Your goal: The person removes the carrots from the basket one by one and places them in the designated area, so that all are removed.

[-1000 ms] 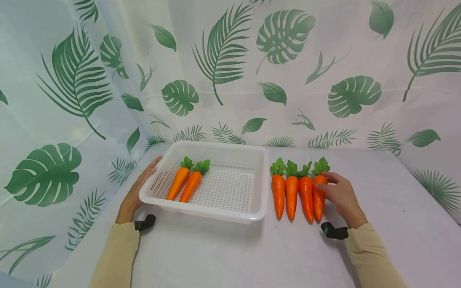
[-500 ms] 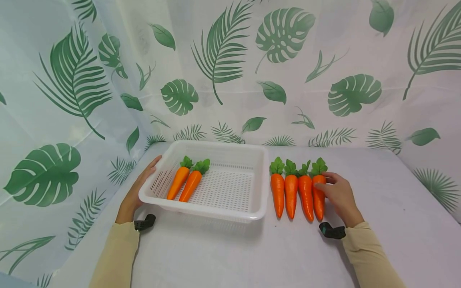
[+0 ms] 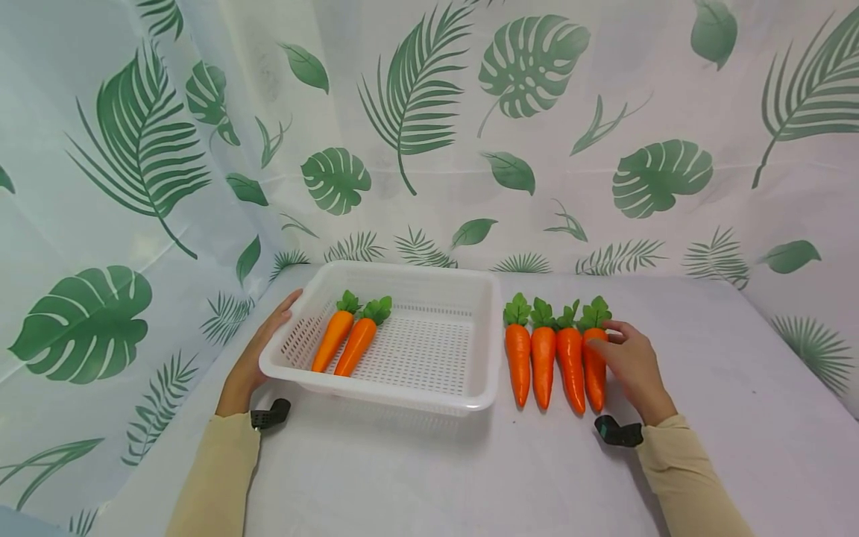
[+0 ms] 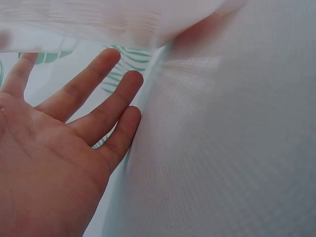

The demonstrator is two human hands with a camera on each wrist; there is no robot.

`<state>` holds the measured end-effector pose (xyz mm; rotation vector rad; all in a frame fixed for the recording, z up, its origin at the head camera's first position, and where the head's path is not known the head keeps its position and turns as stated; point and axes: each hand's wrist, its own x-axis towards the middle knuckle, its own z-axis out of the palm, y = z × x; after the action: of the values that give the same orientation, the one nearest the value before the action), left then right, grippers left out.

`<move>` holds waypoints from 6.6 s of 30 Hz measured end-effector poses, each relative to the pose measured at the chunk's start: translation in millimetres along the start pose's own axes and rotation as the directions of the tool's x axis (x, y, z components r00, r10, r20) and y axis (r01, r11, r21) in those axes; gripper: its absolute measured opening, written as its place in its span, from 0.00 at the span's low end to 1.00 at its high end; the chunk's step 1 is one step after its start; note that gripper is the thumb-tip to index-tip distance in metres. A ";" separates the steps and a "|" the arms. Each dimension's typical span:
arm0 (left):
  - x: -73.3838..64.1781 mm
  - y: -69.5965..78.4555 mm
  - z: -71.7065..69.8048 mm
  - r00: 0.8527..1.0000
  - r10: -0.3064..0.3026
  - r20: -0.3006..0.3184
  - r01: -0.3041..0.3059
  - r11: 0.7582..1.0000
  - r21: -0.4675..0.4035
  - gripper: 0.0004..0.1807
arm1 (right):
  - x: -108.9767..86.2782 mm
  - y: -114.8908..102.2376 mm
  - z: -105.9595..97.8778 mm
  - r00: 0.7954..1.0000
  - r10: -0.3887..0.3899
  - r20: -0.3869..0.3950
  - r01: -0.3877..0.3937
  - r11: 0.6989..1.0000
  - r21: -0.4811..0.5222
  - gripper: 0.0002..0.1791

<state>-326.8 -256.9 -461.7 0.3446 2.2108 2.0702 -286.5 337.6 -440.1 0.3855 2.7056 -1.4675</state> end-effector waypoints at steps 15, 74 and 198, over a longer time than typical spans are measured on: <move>0.7 0.2 -2.9 1.000 0.016 0.010 -0.015 1.000 -0.019 0.33 | -6.0 -21.3 -8.4 0.997 -0.060 -0.056 0.057 0.997 -0.060 0.45; 0.7 -0.4 -0.9 1.000 0.008 -0.007 -0.008 1.000 -0.016 0.32 | -4.9 -198.3 123.2 0.927 -0.355 0.119 0.303 0.898 0.318 0.30; -0.2 0.4 -0.4 0.999 0.032 -0.005 -0.032 0.999 -0.008 0.32 | 3.2 -217.4 269.6 0.761 -0.179 0.623 -0.146 0.889 0.435 0.25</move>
<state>-326.7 -257.3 -461.3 0.3768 2.2136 2.0971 -363.2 1.1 -411.0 -0.1437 1.8048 -1.8139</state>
